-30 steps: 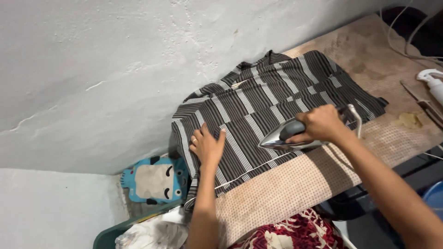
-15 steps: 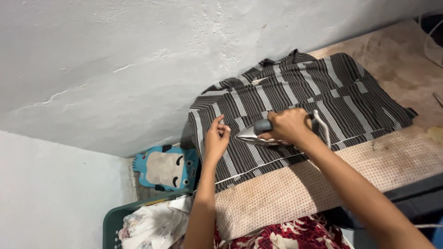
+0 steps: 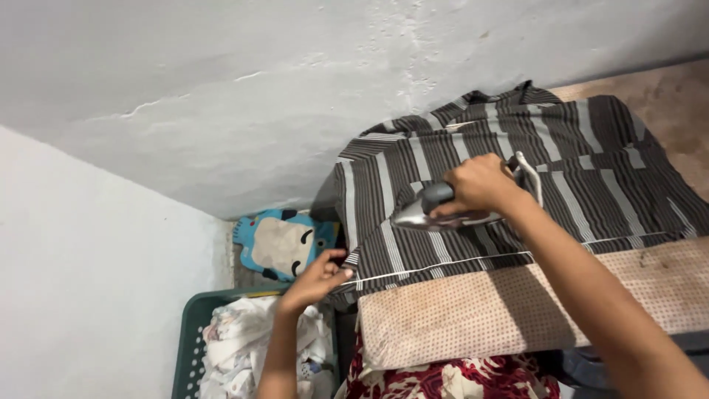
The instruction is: Ironing and folding a striped shirt on a table.
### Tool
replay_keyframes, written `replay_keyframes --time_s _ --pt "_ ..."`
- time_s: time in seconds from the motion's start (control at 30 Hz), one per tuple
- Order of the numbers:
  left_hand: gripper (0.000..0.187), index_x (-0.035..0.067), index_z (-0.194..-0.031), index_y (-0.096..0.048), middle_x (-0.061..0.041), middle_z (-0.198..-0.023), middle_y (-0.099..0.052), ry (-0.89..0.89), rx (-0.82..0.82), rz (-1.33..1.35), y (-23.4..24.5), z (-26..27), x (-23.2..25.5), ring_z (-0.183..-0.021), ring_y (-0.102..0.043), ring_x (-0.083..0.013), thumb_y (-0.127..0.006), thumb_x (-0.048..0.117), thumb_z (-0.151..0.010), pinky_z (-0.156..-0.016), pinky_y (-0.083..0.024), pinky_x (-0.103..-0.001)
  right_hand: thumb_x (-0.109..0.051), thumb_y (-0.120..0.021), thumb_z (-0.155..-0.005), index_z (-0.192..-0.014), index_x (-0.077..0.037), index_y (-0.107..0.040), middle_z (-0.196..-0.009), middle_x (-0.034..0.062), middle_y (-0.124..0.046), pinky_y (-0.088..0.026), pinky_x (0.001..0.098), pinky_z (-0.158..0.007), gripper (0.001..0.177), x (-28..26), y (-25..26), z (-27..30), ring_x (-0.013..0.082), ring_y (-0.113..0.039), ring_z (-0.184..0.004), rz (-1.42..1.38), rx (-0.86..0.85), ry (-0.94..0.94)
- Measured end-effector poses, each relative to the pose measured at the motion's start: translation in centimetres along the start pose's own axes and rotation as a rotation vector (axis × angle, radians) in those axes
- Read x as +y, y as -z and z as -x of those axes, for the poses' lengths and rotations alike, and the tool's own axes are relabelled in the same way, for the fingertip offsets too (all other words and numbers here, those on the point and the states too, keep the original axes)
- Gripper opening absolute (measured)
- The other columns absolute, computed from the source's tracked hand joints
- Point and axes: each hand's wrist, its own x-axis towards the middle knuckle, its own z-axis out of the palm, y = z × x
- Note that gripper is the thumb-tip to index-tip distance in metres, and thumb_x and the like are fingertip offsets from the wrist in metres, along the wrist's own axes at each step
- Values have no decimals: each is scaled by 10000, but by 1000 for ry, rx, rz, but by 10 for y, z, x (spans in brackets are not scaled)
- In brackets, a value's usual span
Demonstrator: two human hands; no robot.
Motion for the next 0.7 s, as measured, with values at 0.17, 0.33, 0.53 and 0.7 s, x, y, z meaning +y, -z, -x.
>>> replay_keyframes --time_s 0.17,0.33,0.53,0.7 --pt "495 40 -1395 -511 -3 -946 -708 -2 -134 168 16 29 -13 -894 -619 -70 -702 167 -956 -834 -488 -253 -899 -668 -610 -889 -196 -767 -637 34 -698 -485 421 -592 762 -42 27 14 236 -682 -591 14 -30 82" --pt "567 71 -1447 -479 7 -936 -708 -9 -103 159 31 48 4 -891 -618 -67 -706 144 -932 -855 -488 -257 -839 -716 -646 -861 -173 -756 -668 27 -709 -493 435 -598 701 -88 22 9 231 -694 -620 -25 -23 207" --pt "601 123 -1494 -420 -31 -999 -716 68 129 170 56 33 -12 -834 -645 -134 -611 307 -956 -761 -510 -289 -750 -745 -711 -880 -153 -744 -716 61 -722 -525 446 -626 621 -153 23 2 258 -702 -659 -42 -47 325" --pt "580 129 -1533 -410 -54 -1344 -618 -100 471 67 35 35 89 -1096 -596 -134 -528 321 -998 -696 -418 -345 -715 -753 -763 -790 -85 -738 -733 94 -718 -565 428 -636 631 -179 27 4 284 -735 -707 -78 1 305"
